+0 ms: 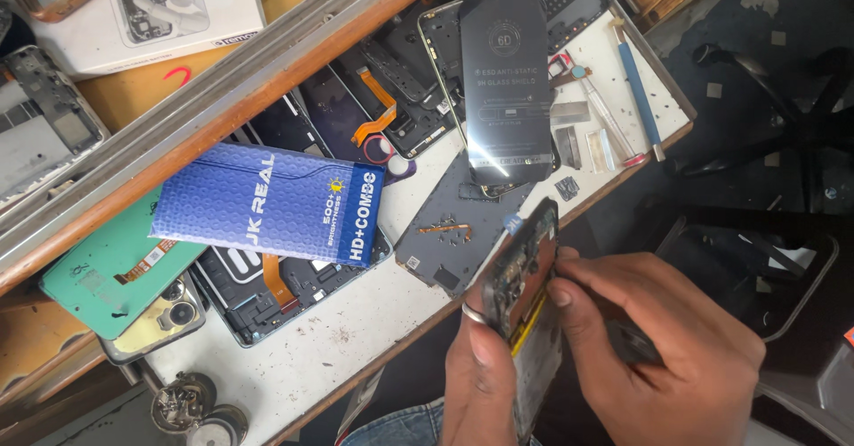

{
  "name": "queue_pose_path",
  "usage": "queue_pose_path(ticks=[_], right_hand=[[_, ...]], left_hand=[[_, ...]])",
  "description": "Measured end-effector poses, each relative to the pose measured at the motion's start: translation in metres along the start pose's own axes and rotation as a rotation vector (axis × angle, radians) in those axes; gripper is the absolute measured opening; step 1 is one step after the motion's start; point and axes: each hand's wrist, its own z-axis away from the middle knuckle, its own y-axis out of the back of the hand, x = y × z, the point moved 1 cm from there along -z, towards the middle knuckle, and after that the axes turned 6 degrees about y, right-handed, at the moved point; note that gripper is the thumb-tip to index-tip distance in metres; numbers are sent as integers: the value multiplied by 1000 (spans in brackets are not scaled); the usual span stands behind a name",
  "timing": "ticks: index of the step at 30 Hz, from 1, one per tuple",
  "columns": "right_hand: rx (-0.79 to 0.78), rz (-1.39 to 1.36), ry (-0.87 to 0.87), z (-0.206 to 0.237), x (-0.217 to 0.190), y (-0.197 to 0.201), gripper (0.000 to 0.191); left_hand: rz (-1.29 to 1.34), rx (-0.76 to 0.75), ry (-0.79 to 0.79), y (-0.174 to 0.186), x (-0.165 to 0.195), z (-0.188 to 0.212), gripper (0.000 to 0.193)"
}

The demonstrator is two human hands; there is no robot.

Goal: The person installs a battery into a disassembled smartphone chassis, presses it into place, and then attaches the screen assembly. The person handles the battery, chassis, and screen by hand.

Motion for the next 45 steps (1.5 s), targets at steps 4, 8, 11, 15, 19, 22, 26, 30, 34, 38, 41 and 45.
queue_pose_path(ticks=[4,8,11,15,19,22,26,30,34,38,41,45], right_hand=[[24,46,44,3,2,-4,12],[78,-15,84,4,7,-10,8],[133,-52,80,6,10,-16,5],[168,-57,91,11,14,-21,6],[209,-55,38,16,16,-22,9],[254,-35,-33,19,17,-24,12],[298,-111,31,25,12,-22,21],[327,-252,-64,35,7,-19,31],[338,-472,-247,44,12,-27,38],[173,-718,-190,42,42,-19,54],[11,-1307,-233,31,81,3,54],[-322,-1339,-152,10,92,24,61]], left_hand=[[-106,1,-50,-3,-2,-1,104],[-34,50,30,0,-6,-3,104],[-100,87,27,2,-5,-1,99],[-24,174,16,-4,-10,4,89],[237,140,-4,-8,-17,1,89],[255,129,20,-7,-15,2,88],[220,147,41,-7,-11,2,89],[201,197,100,-7,-9,-2,88],[293,202,98,-10,-11,-1,87],[239,203,152,-7,-13,-4,88],[320,257,212,-6,-17,-9,90],[272,248,249,-2,-18,-12,91]])
